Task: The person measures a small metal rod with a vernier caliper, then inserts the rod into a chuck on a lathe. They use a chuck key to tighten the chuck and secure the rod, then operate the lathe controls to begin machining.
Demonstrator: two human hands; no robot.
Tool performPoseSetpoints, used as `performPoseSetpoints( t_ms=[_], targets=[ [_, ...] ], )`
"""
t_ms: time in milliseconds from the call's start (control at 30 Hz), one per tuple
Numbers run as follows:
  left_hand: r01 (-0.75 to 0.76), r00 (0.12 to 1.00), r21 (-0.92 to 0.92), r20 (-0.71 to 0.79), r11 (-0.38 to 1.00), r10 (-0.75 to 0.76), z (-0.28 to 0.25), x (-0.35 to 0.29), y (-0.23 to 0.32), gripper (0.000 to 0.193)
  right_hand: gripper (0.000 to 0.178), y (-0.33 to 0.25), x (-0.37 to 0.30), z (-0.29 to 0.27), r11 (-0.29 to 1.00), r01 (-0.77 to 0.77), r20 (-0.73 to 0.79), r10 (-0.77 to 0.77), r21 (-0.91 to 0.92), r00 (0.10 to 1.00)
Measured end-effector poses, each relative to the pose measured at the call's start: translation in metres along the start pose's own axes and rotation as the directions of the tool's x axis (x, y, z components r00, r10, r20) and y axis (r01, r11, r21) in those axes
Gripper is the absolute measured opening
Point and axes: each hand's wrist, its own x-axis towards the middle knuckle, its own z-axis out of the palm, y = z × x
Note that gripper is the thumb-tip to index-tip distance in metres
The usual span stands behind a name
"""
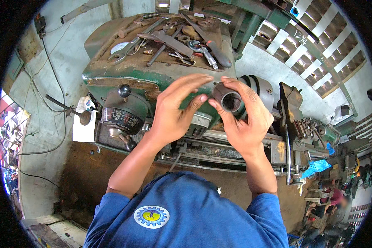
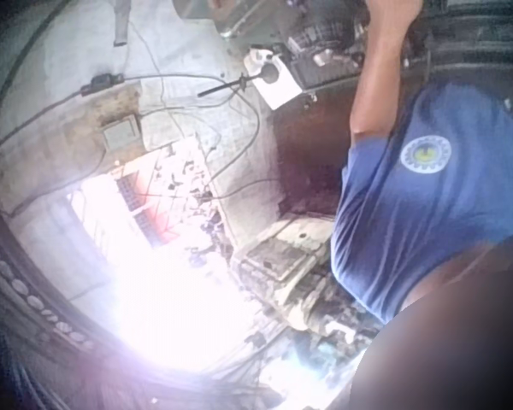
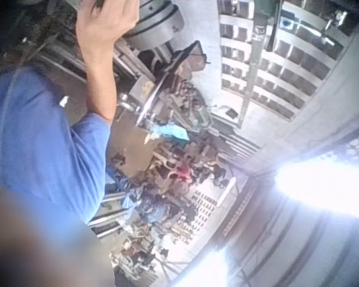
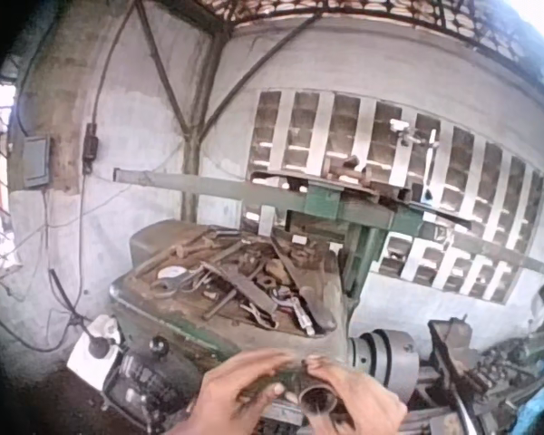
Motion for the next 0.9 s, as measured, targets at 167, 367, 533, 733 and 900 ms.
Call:
performPoseSetpoints(
  t_ms=[167, 367, 533, 733, 900],
  targets=[
    [-0.110, 0.993, -0.055, 0.044, 0.992, 0.113, -0.003, 0.000, 0.000, 0.031, 0.043, -0.015, -0.002, -0.004, 0.995, -0.011, 0.052, 0.006, 0.096, 0.999],
    [-0.089, 0.994, -0.101, 0.051, 0.991, 0.094, -0.008, -0.004, -0.001, 0.026, 0.043, -0.022, -0.002, -0.007, 0.982, -0.046, 0.079, 0.032, 0.185, 0.996],
    [-0.074, 0.994, -0.181, 0.067, 0.981, 0.087, -0.008, -0.005, -0.003, 0.021, 0.044, -0.023, -0.004, -0.009, 0.993, 0.029, 0.081, -0.038, 0.117, 0.996],
    [0.146, 0.988, -0.076, 0.063, 0.986, -0.142, 0.003, -0.001, -0.001, 0.021, 0.040, -0.007, 0.005, -0.007, 0.955, -0.264, 0.039, 0.261, 0.134, 0.965],
    [0.221, 0.975, 0.252, -0.089, 0.942, -0.205, 0.010, 0.016, -0.021, 0.024, 0.040, 0.034, 0.017, 0.001, 0.917, -0.340, -0.134, 0.371, 0.208, 0.919]
  ],
)
